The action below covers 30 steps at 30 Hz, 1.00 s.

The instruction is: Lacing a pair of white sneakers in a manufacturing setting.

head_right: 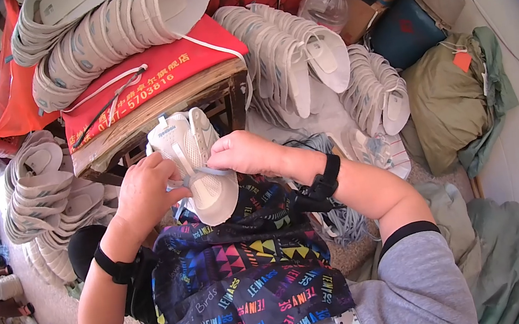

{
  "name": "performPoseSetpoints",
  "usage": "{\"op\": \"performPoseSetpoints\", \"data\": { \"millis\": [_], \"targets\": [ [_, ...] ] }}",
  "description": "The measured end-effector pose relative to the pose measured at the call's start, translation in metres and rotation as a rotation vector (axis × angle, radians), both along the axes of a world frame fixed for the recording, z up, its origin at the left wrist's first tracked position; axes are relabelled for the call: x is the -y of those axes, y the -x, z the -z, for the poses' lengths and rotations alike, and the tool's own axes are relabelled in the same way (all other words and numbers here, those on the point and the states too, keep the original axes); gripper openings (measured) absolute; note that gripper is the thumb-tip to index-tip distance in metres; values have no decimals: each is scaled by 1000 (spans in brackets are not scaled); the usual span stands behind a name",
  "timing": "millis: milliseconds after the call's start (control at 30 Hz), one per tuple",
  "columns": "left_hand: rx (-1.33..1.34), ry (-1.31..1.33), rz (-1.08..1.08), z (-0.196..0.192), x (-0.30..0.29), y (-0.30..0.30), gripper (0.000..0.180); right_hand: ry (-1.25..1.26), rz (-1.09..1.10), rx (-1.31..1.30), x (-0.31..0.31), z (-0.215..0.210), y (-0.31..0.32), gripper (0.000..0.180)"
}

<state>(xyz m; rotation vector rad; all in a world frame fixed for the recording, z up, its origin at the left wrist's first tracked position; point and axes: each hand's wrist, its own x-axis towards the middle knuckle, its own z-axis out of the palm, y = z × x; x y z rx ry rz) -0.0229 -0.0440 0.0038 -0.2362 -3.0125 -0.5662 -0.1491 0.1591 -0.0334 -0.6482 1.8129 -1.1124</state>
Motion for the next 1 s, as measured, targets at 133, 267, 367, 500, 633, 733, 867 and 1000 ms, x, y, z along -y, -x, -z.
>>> {"op": "performPoseSetpoints", "data": {
  "millis": [133, 267, 367, 500, 633, 733, 867, 1000],
  "targets": [
    [-17, -1, -31, 4, 2, -2, 31, -19, -19, 169, 5, -2, 2, 23],
    [9, -38, -14, 2, 4, -1, 31, -55, -12, 136, 9, -8, 2, 24],
    [8, -79, 2, 3, 7, 0, 30, -74, -1, -234, 11, -18, -5, 25],
    [81, -148, -33, 0, 9, 2, 25, -113, -62, -491, 15, -23, -11, 25],
    [100, -222, -18, 2, 15, 4, 22, -62, -241, -619, 14, -26, -5, 23],
    [233, -422, -19, 3, 22, 7, 19, -98, -504, -769, 14, -42, 5, 21],
    [211, -352, -67, 4, 13, 14, 13, 182, -472, -1101, 20, -39, 12, 23],
    [116, -345, -210, 13, 9, 13, 15, 229, -517, -1113, 28, -48, 23, 37]
  ]
}}
